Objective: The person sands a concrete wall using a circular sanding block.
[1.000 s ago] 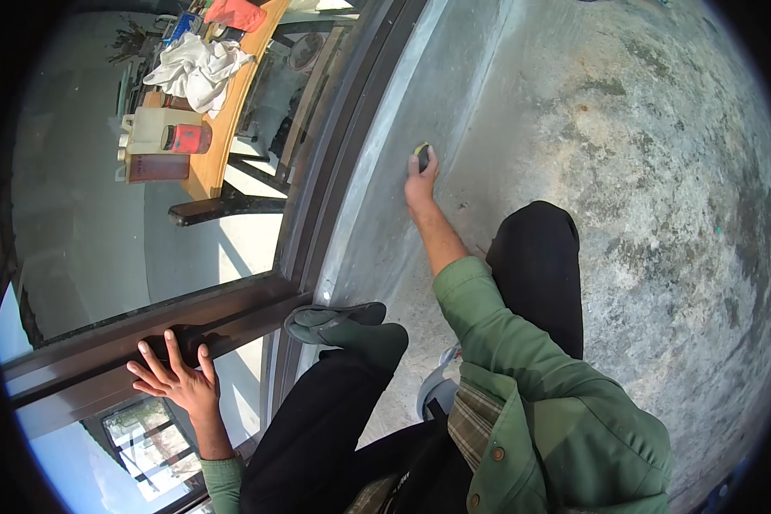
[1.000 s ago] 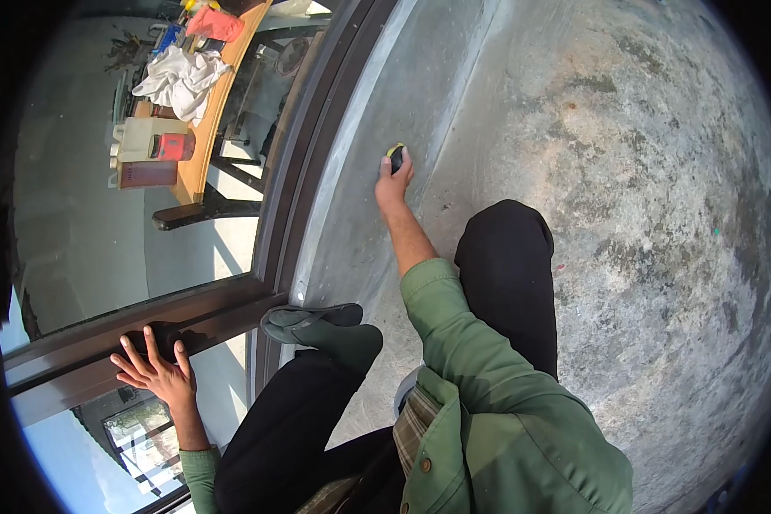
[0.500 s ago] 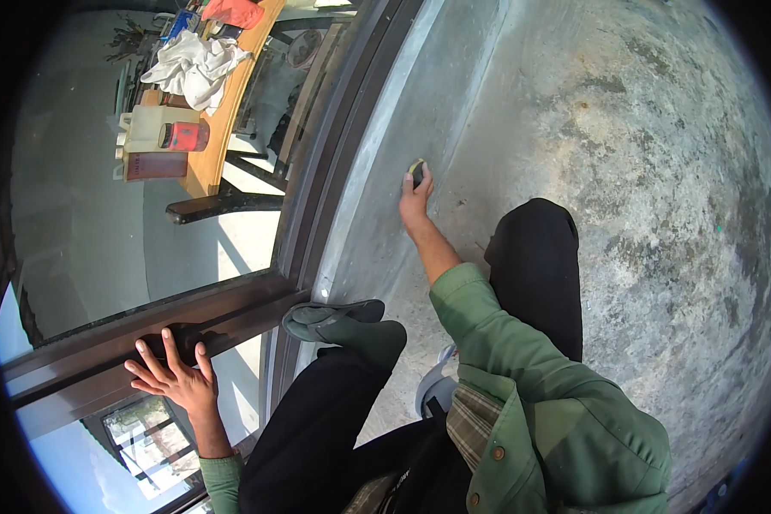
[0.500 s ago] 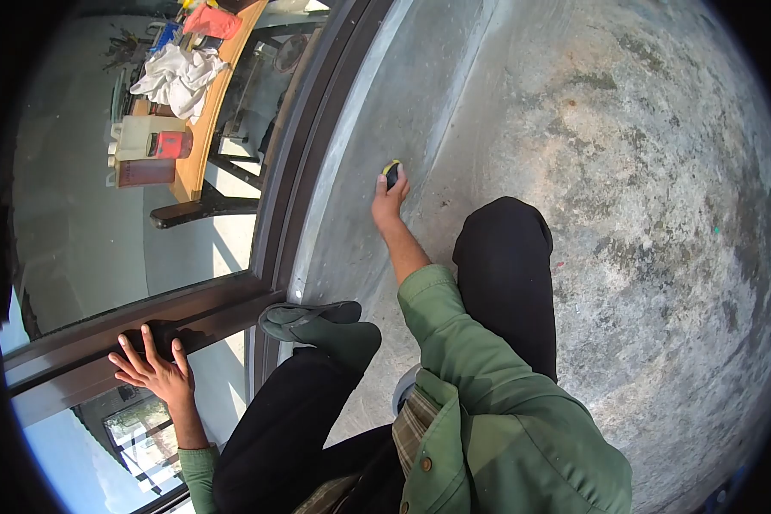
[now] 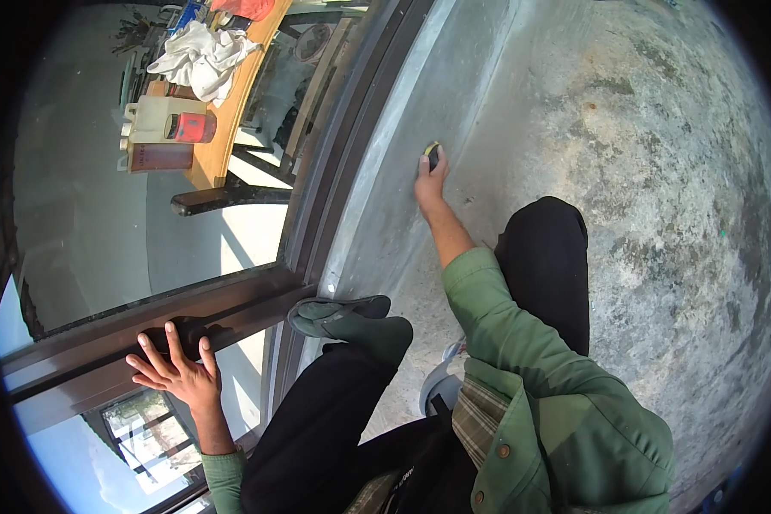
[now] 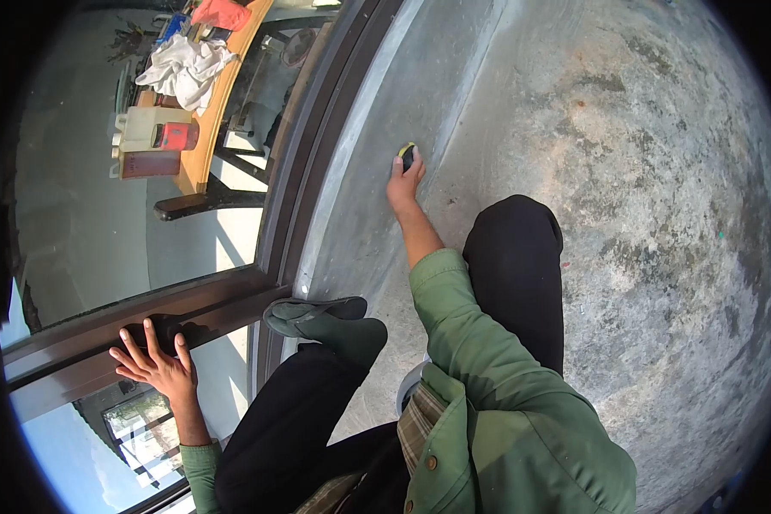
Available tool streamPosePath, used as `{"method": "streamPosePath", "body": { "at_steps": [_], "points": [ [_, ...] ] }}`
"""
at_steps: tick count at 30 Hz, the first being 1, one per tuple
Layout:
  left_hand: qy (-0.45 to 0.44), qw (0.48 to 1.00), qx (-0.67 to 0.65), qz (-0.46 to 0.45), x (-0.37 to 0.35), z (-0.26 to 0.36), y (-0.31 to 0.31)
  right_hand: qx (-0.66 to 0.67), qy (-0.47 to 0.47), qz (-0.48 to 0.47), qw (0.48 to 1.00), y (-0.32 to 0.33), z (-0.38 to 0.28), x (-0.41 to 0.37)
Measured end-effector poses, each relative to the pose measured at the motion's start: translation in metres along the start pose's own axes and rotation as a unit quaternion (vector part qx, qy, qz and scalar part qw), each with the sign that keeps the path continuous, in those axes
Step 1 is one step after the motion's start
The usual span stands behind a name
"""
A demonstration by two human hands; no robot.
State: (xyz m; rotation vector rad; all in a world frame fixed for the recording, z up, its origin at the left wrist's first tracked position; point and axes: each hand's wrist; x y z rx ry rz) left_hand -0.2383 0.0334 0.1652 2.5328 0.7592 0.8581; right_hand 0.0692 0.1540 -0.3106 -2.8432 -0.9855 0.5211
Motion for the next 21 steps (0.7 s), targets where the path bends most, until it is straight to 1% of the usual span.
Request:
{"method": "streamPosePath", "body": {
  "at_steps": [2,4,5,7,9,10,11,13,16,17,18,20,21],
  "points": [
    [0.000,1.000,0.002,0.001,0.000,0.000,-0.001,0.039,-0.128,-0.004,0.991,0.003,0.047,-0.054],
    [-0.002,1.000,0.004,0.000,0.000,-0.001,-0.001,-0.013,-0.175,-0.026,0.984,-0.002,0.081,-0.115],
    [-0.004,1.000,0.005,-0.001,0.000,-0.001,-0.002,-0.014,-0.177,-0.026,0.984,-0.009,0.075,-0.125],
    [-0.005,1.000,0.007,-0.006,-0.001,-0.003,0.000,0.065,-0.233,0.035,0.970,-0.019,0.053,-0.140],
    [-0.009,1.000,-0.001,-0.010,-0.002,-0.004,0.000,0.033,-0.120,0.048,0.991,-0.024,0.030,-0.103],
    [-0.008,1.000,0.002,-0.013,-0.002,-0.004,0.000,0.046,-0.068,0.029,0.996,-0.020,-0.003,-0.078],
    [-0.006,1.000,-0.001,-0.010,-0.001,-0.003,0.001,0.059,-0.016,0.011,0.998,-0.014,-0.039,-0.051],
    [-0.005,1.000,-0.007,-0.009,-0.002,-0.002,0.000,0.038,0.098,0.008,0.994,-0.015,-0.067,-0.003],
    [0.001,1.000,-0.007,-0.003,0.000,0.000,-0.001,0.029,0.071,0.000,0.997,-0.005,-0.058,0.011],
    [0.004,1.000,-0.007,-0.001,0.000,0.000,-0.002,0.031,0.019,0.002,0.999,-0.002,-0.053,0.004],
    [0.007,1.000,-0.006,0.000,-0.001,0.000,-0.001,0.034,-0.035,0.003,0.999,0.000,-0.025,-0.012],
    [0.006,1.000,-0.008,0.006,-0.001,0.000,-0.002,-0.041,-0.039,-0.001,0.998,0.001,0.048,-0.066],
    [0.008,1.000,-0.011,0.007,0.000,0.000,-0.003,-0.067,-0.065,0.003,0.996,-0.005,0.095,-0.102]
  ]
}}
Point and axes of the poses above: each hand's wrist, its own x-axis towards the middle knuckle, its own y-axis out of the back of the hand, z = x × y, and after that the axes turned 5 degrees about y, right-handed
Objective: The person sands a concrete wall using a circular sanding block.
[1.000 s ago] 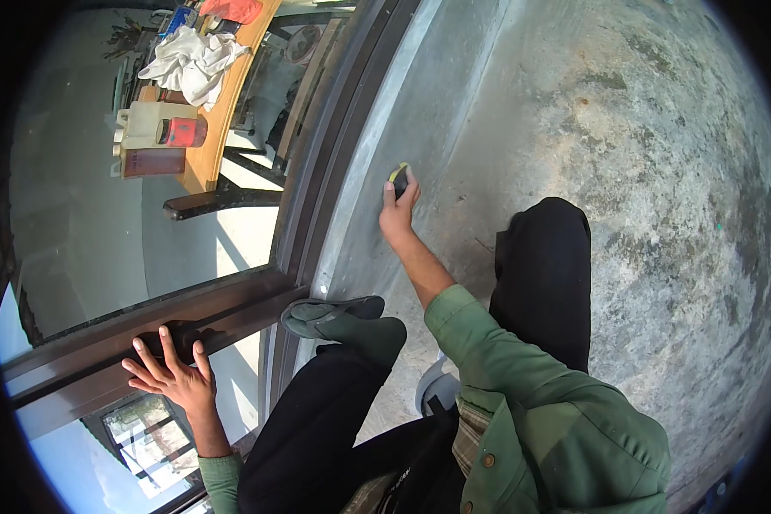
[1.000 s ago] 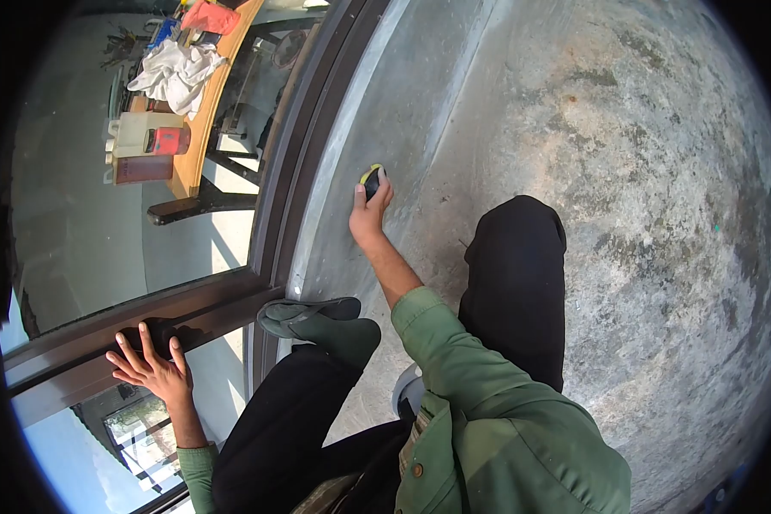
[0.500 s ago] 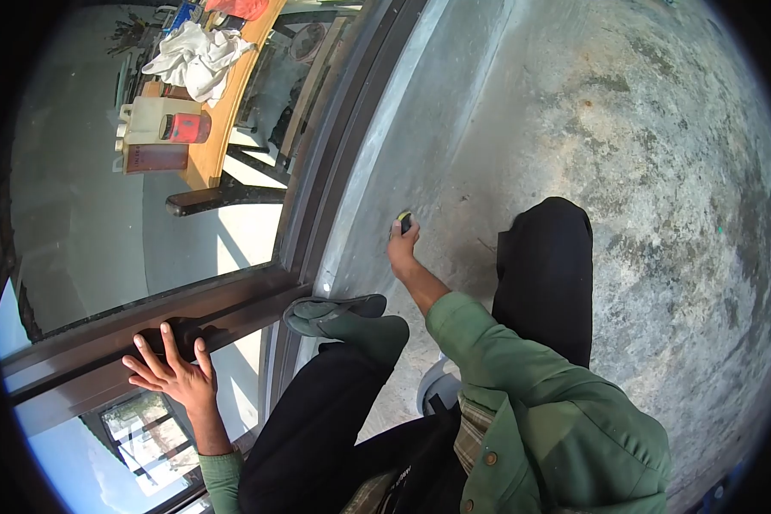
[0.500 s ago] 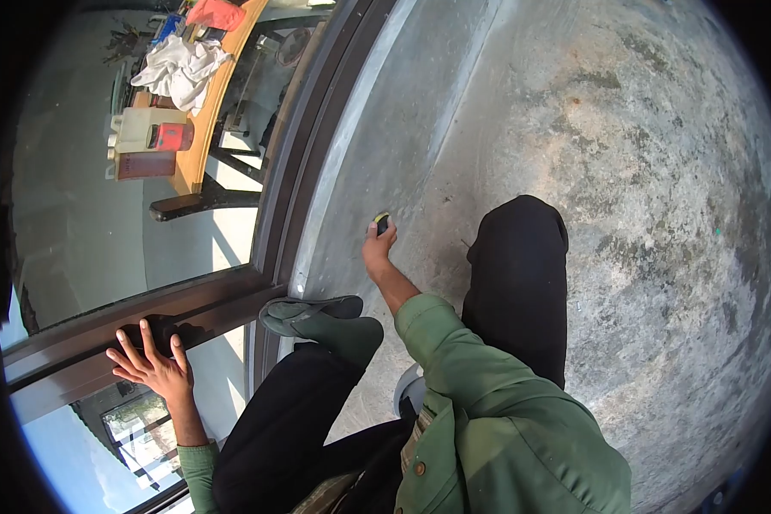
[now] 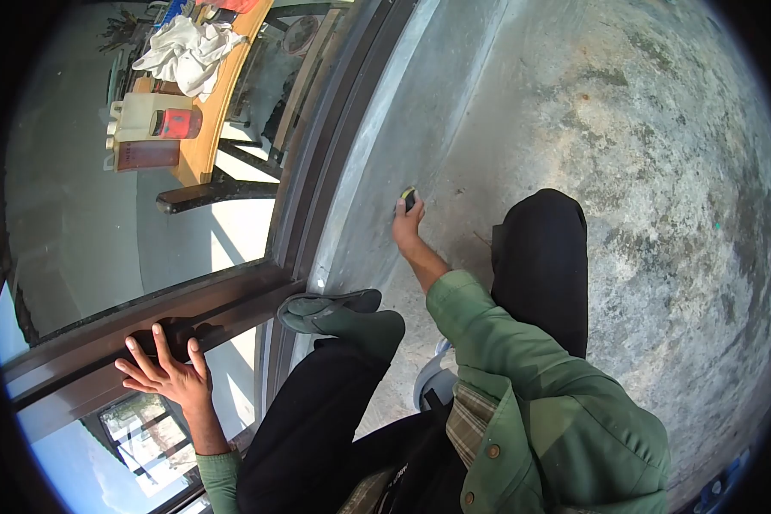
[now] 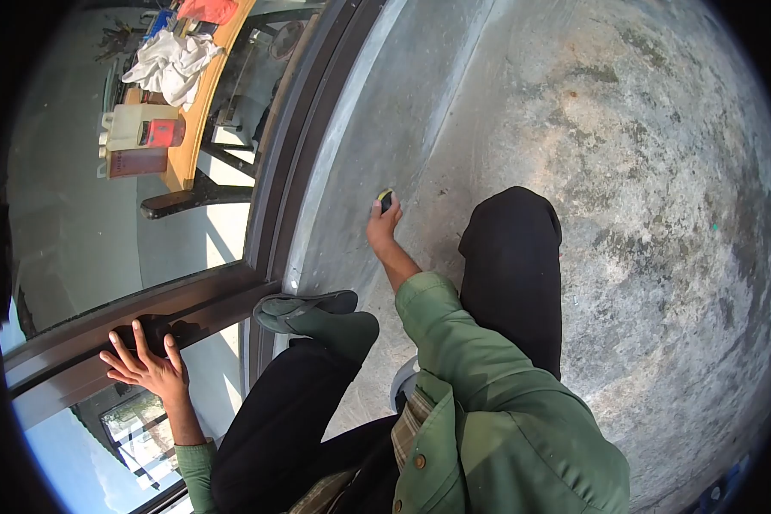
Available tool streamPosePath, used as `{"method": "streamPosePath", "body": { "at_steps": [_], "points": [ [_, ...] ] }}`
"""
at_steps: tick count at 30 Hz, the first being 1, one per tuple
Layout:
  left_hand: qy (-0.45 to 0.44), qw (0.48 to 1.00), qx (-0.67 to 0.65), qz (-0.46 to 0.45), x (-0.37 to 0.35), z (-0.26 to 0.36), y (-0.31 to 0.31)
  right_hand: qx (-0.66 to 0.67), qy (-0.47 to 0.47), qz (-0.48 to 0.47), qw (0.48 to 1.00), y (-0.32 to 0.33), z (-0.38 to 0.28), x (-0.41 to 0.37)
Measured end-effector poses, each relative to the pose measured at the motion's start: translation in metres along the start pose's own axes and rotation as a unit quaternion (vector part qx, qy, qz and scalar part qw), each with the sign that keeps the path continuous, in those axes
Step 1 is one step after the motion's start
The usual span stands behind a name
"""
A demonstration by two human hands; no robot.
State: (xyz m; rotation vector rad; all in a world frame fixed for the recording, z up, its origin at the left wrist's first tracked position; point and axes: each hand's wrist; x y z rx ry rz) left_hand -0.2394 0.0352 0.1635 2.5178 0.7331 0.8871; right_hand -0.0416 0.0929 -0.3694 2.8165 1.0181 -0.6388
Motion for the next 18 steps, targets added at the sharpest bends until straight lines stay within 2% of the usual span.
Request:
{"method": "streamPosePath", "body": {
  "at_steps": [1,3,4,6,8,10,12,13,15,18],
  "points": [
    [0.001,1.000,-0.002,0.000,0.000,0.000,0.000,0.019,-0.077,-0.006,0.997,-0.008,0.025,-0.035],
    [-0.004,1.000,0.000,-0.007,-0.001,-0.001,0.002,0.017,-0.172,-0.025,0.985,-0.010,0.040,-0.082],
    [-0.002,1.000,-0.005,-0.013,-0.001,-0.002,0.003,0.018,-0.177,-0.029,0.984,-0.011,0.034,-0.083],
    [0.004,1.000,-0.014,-0.013,0.001,0.000,0.004,0.130,-0.288,0.008,0.949,-0.012,0.017,-0.059],
    [0.001,1.000,-0.010,-0.006,0.001,0.001,0.003,0.059,-0.197,0.032,0.978,-0.003,-0.016,-0.020],
    [0.002,1.000,-0.008,-0.007,0.001,0.001,0.002,0.095,-0.148,0.040,0.984,0.005,-0.046,0.029],
    [0.002,1.000,-0.009,-0.002,0.000,0.000,0.001,0.075,-0.111,0.029,0.991,0.015,-0.082,0.064],
    [0.000,1.000,-0.012,-0.004,0.001,0.001,0.000,0.073,-0.113,0.032,0.990,0.017,-0.086,0.072],
    [0.007,1.000,-0.024,0.009,0.002,0.002,-0.001,0.081,-0.050,0.016,0.995,0.024,-0.088,0.080],
    [0.011,1.000,-0.023,0.015,0.001,0.002,-0.003,0.019,-0.050,0.022,0.998,0.012,-0.042,0.040]
  ]
}}
Point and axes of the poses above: each hand's wrist, its own x-axis towards the middle knuckle, its own y-axis out of the back of the hand, z = x × y, and after that the axes turned 5 degrees about y, right-handed
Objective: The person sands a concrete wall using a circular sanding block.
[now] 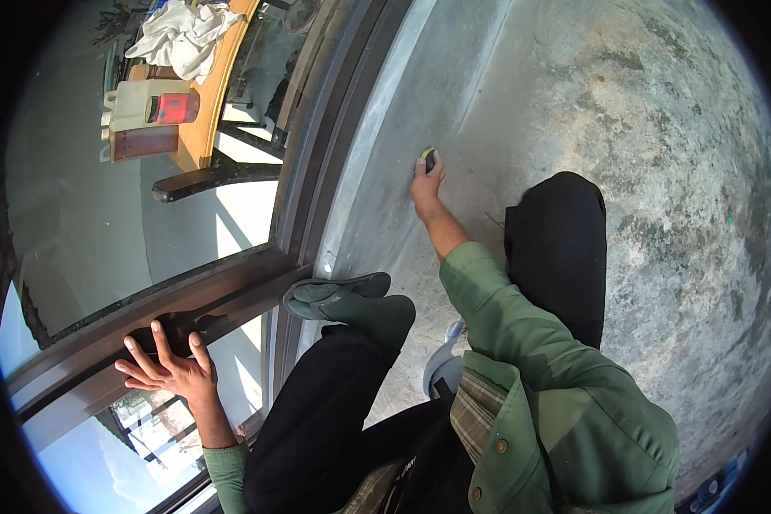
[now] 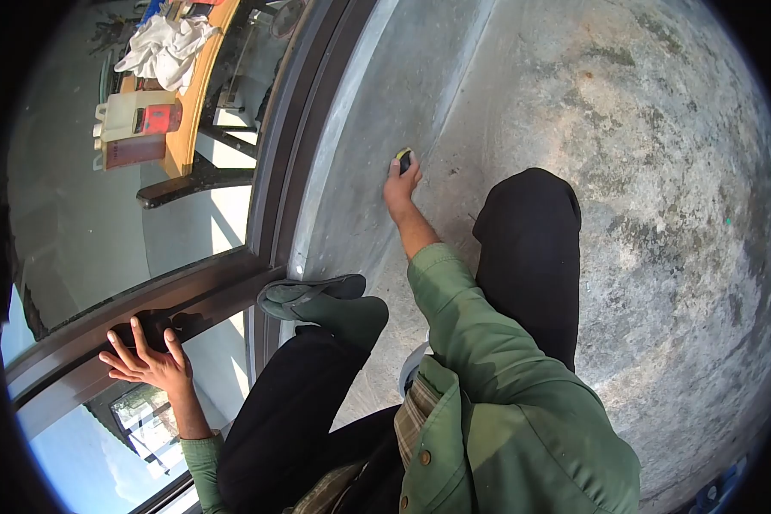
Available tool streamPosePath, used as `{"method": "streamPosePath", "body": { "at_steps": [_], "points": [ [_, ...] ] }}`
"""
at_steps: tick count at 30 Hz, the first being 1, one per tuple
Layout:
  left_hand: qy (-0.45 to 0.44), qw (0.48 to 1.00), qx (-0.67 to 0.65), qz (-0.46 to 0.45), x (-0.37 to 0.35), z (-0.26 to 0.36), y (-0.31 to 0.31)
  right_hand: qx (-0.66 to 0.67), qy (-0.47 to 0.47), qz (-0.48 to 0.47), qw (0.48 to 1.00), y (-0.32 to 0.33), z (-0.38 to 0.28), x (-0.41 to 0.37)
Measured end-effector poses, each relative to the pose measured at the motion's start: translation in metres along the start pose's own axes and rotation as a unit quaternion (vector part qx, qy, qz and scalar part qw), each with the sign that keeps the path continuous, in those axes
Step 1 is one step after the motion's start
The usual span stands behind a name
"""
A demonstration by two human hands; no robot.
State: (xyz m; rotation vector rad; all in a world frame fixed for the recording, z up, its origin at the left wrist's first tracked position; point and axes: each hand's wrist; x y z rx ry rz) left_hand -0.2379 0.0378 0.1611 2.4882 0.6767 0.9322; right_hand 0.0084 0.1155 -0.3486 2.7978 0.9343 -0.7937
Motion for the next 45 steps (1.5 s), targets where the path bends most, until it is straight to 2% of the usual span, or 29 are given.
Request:
{"method": "streamPosePath", "body": {
  "at_steps": [2,4,5,6,9,11,14,18,21,22,24,25,26,27,29,31,33,37,38,40,41,43,45],
  "points": [
    [0.000,1.000,0.005,0.008,0.000,0.000,-0.001,0.018,-0.058,0.003,0.998,-0.012,0.062,-0.051],
    [0.000,1.000,0.007,0.006,0.000,0.000,-0.002,0.049,-0.209,-0.020,0.977,-0.007,0.077,-0.109],
    [0.002,1.000,0.009,-0.002,-0.001,-0.001,0.000,0.050,-0.210,-0.023,0.976,-0.010,0.094,-0.118],
    [0.003,1.000,0.006,-0.011,-0.001,-0.001,0.002,0.065,-0.253,-0.030,0.965,-0.013,0.118,-0.123],
    [-0.001,1.000,0.010,-0.016,-0.003,-0.003,0.003,0.127,-0.350,-0.020,0.928,-0.016,0.128,-0.100],
    [0.003,1.000,0.009,-0.011,-0.003,-0.003,0.001,0.161,-0.301,0.002,0.940,-0.010,0.087,-0.055],
    [0.000,1.000,0.009,-0.012,-0.003,-0.003,0.000,0.147,-0.142,0.007,0.979,-0.017,0.063,0.031],
    [-0.002,1.000,0.004,-0.001,0.000,-0.001,0.000,0.145,-0.043,-0.013,0.988,0.011,-0.039,0.039],
    [0.005,1.000,0.004,-0.002,-0.001,-0.001,-0.001,0.102,0.001,-0.017,0.995,0.002,0.011,0.035],
    [0.007,1.000,0.002,0.001,-0.001,-0.001,-0.001,0.087,-0.053,0.001,0.995,0.004,0.003,0.011],
    [-0.001,1.000,0.010,0.001,0.000,-0.002,-0.001,0.070,-0.072,0.002,0.995,-0.003,0.052,-0.019],
    [0.000,1.000,0.009,0.002,0.000,-0.002,-0.002,0.075,-0.116,-0.002,0.990,-0.004,0.070,-0.036],
    [0.000,1.000,0.009,-0.001,-0.001,-0.003,-0.002,0.079,-0.160,-0.008,0.984,-0.001,0.081,-0.052],
    [-0.001,1.000,0.010,-0.005,-0.002,-0.004,0.000,0.079,-0.160,-0.009,0.984,0.005,0.085,-0.063],
    [-0.002,1.000,0.014,-0.012,-0.003,-0.004,0.001,0.192,-0.322,-0.062,0.925,0.014,0.082,-0.076],
    [-0.003,1.000,0.020,-0.017,-0.003,-0.004,0.002,0.198,-0.333,-0.047,0.921,0.011,0.074,-0.062],
    [-0.005,1.000,0.014,-0.015,-0.003,-0.004,0.001,0.207,-0.253,0.001,0.945,0.004,0.073,-0.022],
    [-0.001,1.000,0.008,-0.010,-0.001,-0.002,0.001,0.231,-0.099,-0.026,0.968,0.010,0.002,0.042],
    [-0.004,1.000,0.010,-0.007,0.000,-0.001,0.001,0.229,-0.099,-0.025,0.968,0.014,-0.022,0.042],
    [-0.003,1.000,0.010,-0.005,-0.001,-0.002,0.000,0.171,0.057,-0.049,0.982,0.013,-0.063,0.036],
    [-0.002,1.000,0.011,-0.003,-0.001,-0.002,0.000,0.169,0.057,-0.047,0.983,0.010,-0.065,0.031],
    [-0.004,1.000,0.010,0.001,-0.001,-0.002,-0.001,0.154,0.137,-0.028,0.978,0.005,-0.066,0.021],
    [-0.007,1.000,0.012,0.001,0.000,-0.002,0.000,0.155,0.150,-0.031,0.976,0.008,-0.055,0.010]
  ]
}}
Point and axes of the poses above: each hand's wrist, its own x-axis towards the middle knuckle, its own y-axis out of the back of the hand, z = x × y, and after that the axes turned 5 degrees about y, right-handed
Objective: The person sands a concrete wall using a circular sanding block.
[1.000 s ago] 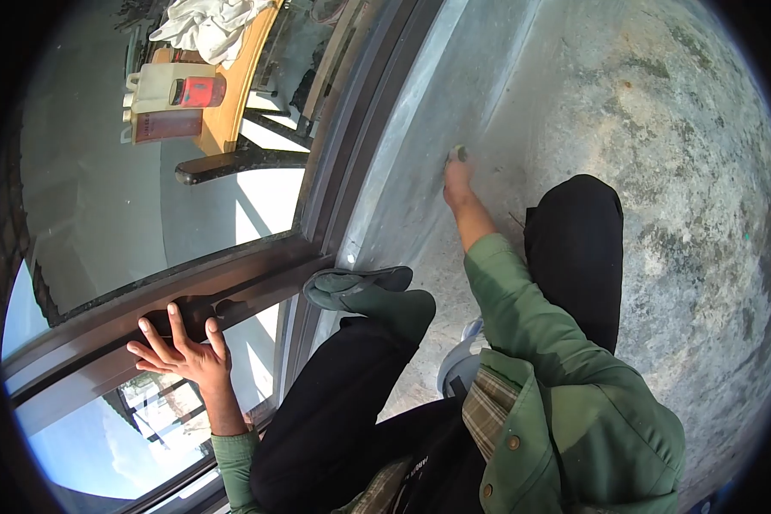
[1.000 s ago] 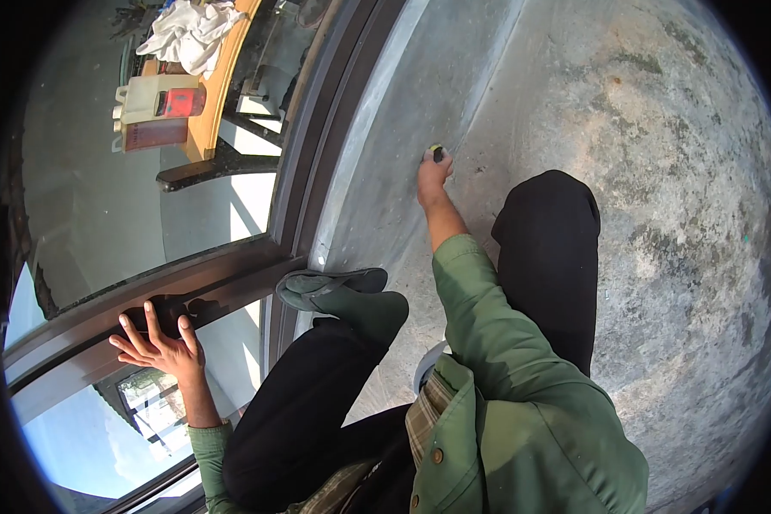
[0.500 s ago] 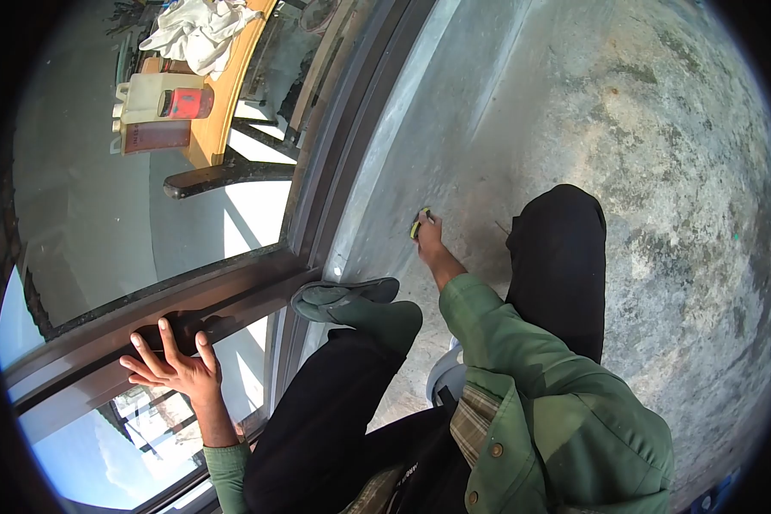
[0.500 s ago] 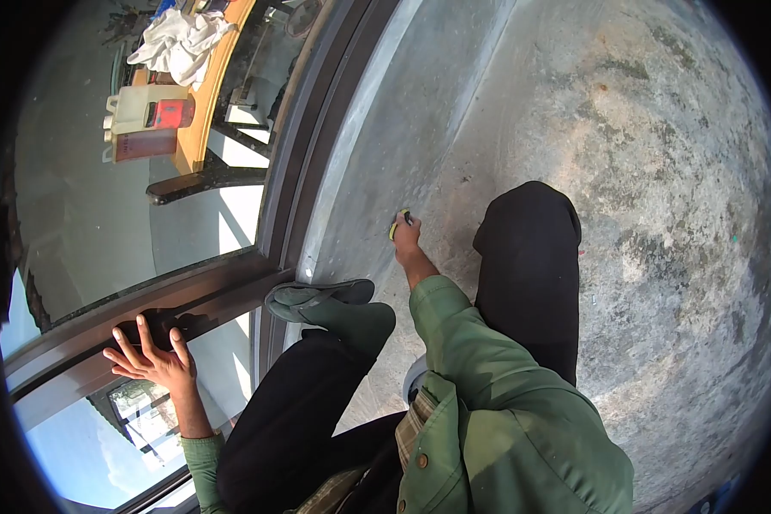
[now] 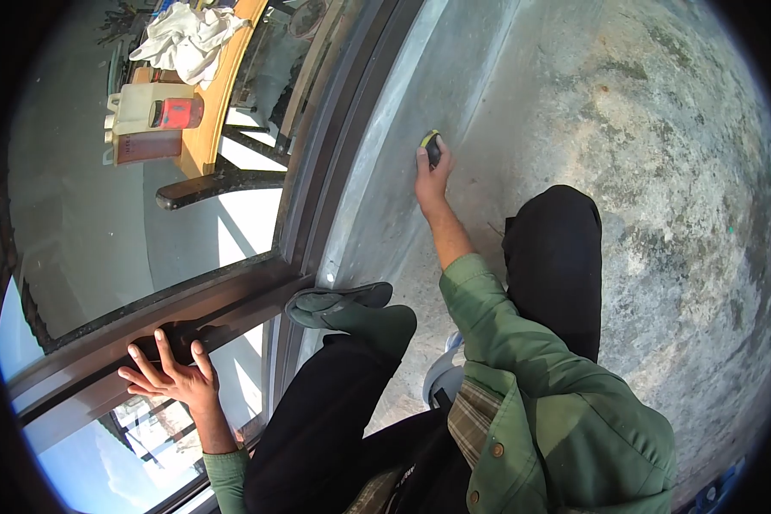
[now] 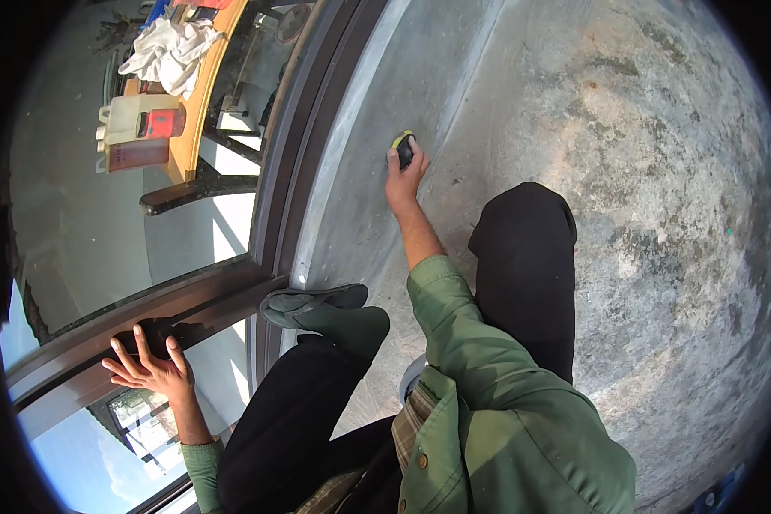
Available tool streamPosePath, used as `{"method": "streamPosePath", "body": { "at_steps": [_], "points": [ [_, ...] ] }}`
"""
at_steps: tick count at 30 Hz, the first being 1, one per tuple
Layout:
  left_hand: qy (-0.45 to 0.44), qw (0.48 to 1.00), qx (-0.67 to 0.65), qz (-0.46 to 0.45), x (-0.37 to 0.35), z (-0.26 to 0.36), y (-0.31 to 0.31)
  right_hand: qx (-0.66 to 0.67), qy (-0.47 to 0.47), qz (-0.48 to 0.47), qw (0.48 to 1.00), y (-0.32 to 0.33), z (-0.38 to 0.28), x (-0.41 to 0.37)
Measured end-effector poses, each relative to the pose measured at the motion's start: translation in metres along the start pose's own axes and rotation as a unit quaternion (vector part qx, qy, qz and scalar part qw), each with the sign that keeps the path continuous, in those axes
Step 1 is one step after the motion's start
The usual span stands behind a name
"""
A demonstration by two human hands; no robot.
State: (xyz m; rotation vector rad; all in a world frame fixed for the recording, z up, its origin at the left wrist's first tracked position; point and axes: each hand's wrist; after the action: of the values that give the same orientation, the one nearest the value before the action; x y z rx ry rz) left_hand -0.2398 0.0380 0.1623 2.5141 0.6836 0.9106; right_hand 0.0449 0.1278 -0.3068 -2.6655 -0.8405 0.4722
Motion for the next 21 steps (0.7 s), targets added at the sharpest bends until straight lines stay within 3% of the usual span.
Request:
{"method": "streamPosePath", "body": {
  "at_steps": [2,6,8,10,11,12,14,16,18,21],
  "points": [
    [0.002,1.000,0.003,-0.002,-0.001,-0.002,0.000,-0.088,-0.105,0.024,0.990,0.009,0.018,-0.011],
    [0.001,1.000,0.004,-0.010,-0.002,-0.002,0.001,-0.010,-0.200,0.021,0.980,0.020,0.043,-0.008],
    [0.005,1.000,0.003,-0.007,-0.001,0.000,0.002,-0.001,-0.205,0.024,0.978,0.020,0.045,-0.006],
    [0.008,1.000,0.002,-0.005,-0.002,-0.001,0.000,-0.040,-0.129,0.017,0.991,0.008,0.012,0.004],
    [-0.006,1.000,0.000,0.002,0.001,0.001,0.000,0.028,-0.091,0.018,0.995,0.002,0.003,0.010],
    [-0.006,1.000,0.000,0.000,0.001,0.001,0.000,0.026,-0.093,0.018,0.995,0.000,-0.003,0.019],
    [-0.009,1.000,0.002,0.004,0.001,0.001,0.000,0.046,-0.006,0.003,0.999,-0.005,-0.018,0.036],
    [-0.008,1.000,0.008,-0.001,0.002,0.002,0.002,0.048,-0.008,0.011,0.999,0.004,-0.015,0.045],
    [-0.005,1.000,0.011,-0.002,0.002,0.003,0.003,-0.053,-0.092,0.033,0.994,0.016,0.017,0.053],
    [-0.005,1.000,0.011,0.007,0.002,0.002,0.001,0.040,-0.148,0.033,0.988,0.020,0.012,0.021]
  ]
}}
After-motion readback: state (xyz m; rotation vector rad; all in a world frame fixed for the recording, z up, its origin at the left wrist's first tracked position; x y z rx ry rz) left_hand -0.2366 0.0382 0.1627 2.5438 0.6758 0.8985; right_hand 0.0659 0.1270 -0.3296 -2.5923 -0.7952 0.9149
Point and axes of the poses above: each hand's wrist, its own x-axis towards the middle knuckle, its own y-axis out of the back of the hand, z = x × y, and after that the axes turned 5 degrees about y, right-handed
